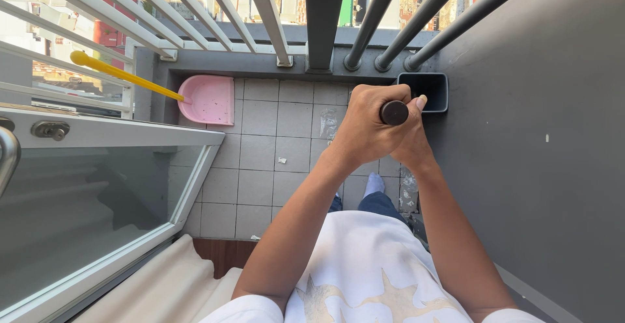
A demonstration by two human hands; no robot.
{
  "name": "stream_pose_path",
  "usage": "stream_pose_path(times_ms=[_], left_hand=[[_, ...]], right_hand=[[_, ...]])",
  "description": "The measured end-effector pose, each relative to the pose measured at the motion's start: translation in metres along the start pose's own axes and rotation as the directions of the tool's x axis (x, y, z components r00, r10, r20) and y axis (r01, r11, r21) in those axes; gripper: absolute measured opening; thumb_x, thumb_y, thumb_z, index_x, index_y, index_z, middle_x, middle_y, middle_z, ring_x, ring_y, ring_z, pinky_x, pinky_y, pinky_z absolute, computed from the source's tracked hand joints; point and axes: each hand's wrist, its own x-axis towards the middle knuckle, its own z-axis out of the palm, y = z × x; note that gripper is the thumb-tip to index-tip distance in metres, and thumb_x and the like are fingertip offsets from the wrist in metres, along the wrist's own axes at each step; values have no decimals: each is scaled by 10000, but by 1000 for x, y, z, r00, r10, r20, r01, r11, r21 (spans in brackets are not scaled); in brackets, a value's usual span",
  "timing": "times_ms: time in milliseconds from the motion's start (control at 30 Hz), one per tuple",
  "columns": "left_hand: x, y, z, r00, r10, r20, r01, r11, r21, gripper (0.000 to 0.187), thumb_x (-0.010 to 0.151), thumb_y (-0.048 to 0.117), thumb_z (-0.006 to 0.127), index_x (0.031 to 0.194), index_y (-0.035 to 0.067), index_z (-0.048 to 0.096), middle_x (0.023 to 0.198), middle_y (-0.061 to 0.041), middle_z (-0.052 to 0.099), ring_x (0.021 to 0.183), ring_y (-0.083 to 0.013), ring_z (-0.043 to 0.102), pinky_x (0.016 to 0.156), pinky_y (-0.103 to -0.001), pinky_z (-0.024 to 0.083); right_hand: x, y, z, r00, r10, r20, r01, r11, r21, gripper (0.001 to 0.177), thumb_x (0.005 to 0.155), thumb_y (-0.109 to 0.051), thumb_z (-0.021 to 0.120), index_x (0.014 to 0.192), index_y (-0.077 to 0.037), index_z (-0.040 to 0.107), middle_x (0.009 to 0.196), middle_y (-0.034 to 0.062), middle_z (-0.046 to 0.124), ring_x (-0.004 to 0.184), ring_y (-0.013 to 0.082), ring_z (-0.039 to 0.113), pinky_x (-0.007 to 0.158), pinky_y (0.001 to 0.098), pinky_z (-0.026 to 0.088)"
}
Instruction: Attempting to fix or reassemble a mop handle on a balcony.
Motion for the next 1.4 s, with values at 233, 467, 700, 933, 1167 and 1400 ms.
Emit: stream_pose_path(times_ms=[233, 467, 700, 933, 1167, 1400], left_hand=[[-3, -13, -2, 1000, 25, -6, -25, 998, -55, 375, 949, 177, 666, 627, 72, 505, 520, 4, 397, 482, -99, 364, 477, -291, 289], [-1, -26, -3, 998, -54, 27, 56, 995, -79, 394, 917, 136, 633, 594, 45, 426, 513, -13, 354, 489, -111, 310, 474, -314, 258], [1, -19, -9, 991, -93, 101, 97, 994, -43, 361, 876, 128, 621, 597, 19, 420, 526, -46, 341, 521, -127, 314, 500, -331, 301], [11, -20, -15, 992, -72, 101, 72, 997, 0, 386, 858, 168, 640, 576, 20, 423, 506, -44, 369, 495, -141, 326, 492, -337, 314], [18, -18, -17, 990, -63, 124, 55, 997, 61, 334, 828, 169, 662, 563, 42, 502, 489, -46, 455, 457, -146, 402, 489, -336, 354], [20, -18, -13, 985, -86, 147, 67, 989, 131, 269, 780, 160, 686, 550, 68, 579, 478, -38, 513, 447, -159, 466, 499, -334, 400]], right_hand=[[4, -3, 2, 997, 74, 20, -72, 992, -103, 113, 944, -20, 674, 911, -46, 569, 789, 22, 598, 711, 163, 623, 585, 314, 515], [5, 4, 9, 983, 183, 31, -178, 978, -111, 106, 932, -29, 669, 872, -55, 586, 744, -1, 620, 675, 132, 638, 557, 291, 527], [-2, 10, 20, 980, 197, -5, -195, 977, 89, 142, 889, -30, 721, 905, -62, 584, 828, 8, 604, 750, 129, 632, 610, 307, 537], [4, 4, 26, 987, 158, -16, -158, 987, -8, 261, 893, -35, 742, 1068, -49, 549, 976, 41, 575, 870, 167, 607, 723, 345, 545], [6, 13, 32, 996, 84, -13, -84, 996, 10, 369, 857, -38, 767, 1148, -20, 541, 1048, 50, 577, 967, 183, 612, 821, 368, 545], [18, -31, 27, 996, 83, 32, -88, 979, 185, 373, 906, -21, 770, 1257, -30, 645, 1153, 53, 670, 1050, 172, 667, 900, 340, 586]])
